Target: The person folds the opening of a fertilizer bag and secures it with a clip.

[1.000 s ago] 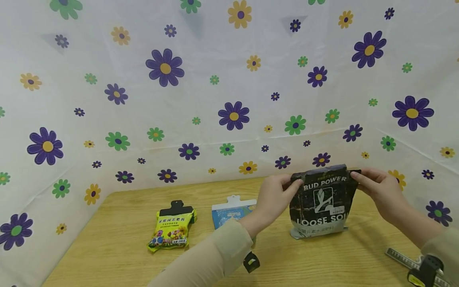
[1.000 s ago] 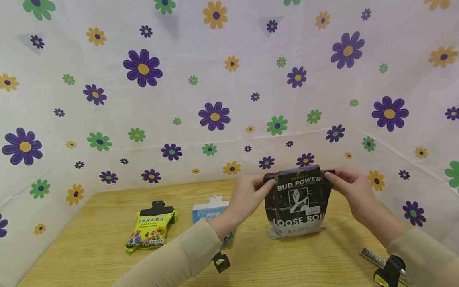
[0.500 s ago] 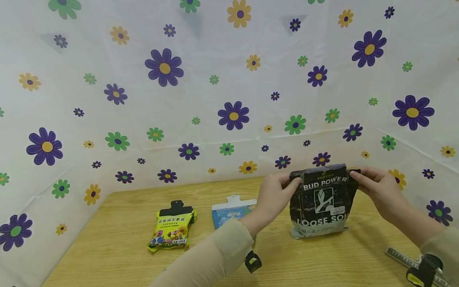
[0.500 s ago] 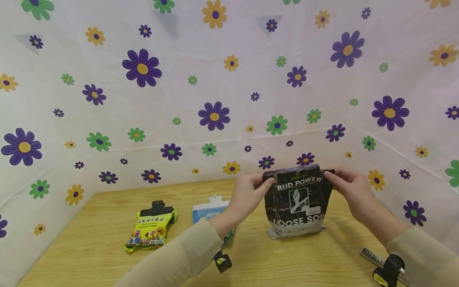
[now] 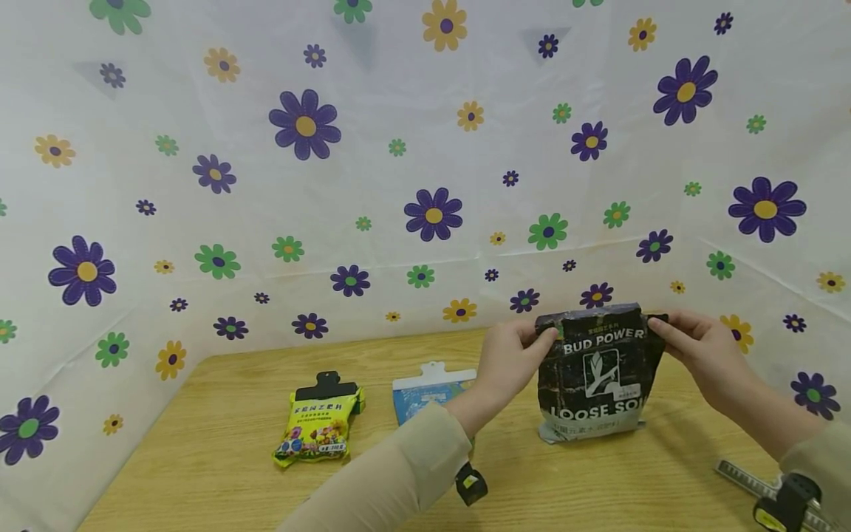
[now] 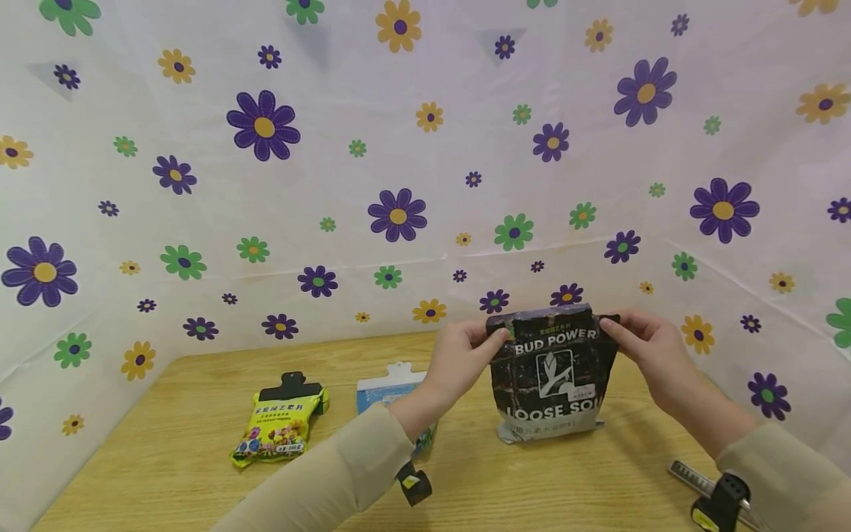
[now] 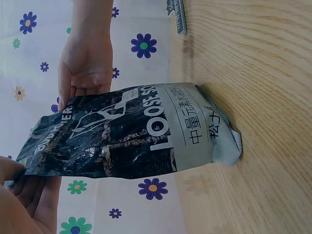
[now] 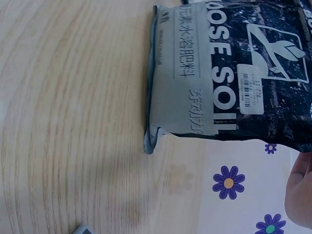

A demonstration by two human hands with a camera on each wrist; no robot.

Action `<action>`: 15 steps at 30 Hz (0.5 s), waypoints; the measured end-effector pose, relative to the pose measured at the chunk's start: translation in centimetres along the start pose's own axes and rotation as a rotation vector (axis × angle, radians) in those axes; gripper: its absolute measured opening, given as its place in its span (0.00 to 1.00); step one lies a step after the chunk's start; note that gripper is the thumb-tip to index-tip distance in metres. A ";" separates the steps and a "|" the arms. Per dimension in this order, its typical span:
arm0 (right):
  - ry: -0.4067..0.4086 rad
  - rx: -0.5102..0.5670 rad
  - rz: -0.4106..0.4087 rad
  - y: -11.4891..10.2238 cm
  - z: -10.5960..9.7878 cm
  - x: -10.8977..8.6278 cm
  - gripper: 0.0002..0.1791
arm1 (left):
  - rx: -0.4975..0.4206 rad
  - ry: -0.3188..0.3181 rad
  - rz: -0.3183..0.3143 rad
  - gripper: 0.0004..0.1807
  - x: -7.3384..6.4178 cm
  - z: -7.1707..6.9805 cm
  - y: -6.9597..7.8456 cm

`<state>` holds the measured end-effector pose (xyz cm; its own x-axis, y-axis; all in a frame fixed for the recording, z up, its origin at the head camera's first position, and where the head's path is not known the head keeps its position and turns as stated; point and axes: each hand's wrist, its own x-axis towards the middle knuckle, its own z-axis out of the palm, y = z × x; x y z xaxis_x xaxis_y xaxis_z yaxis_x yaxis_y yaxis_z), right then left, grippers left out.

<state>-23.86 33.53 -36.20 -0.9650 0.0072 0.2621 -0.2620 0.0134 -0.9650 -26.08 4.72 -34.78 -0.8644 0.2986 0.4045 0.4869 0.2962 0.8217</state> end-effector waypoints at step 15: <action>0.030 -0.053 0.001 0.1 0.3 0.0 0.13 | -0.056 -0.004 -0.102 0.29 0.0 0.0 0.4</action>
<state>-23.87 33.22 -36.29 -0.9643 0.0368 0.2623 -0.2596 0.0658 -0.9635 -25.89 4.84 -34.43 -0.9085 0.2731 0.3162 0.3886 0.2741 0.8797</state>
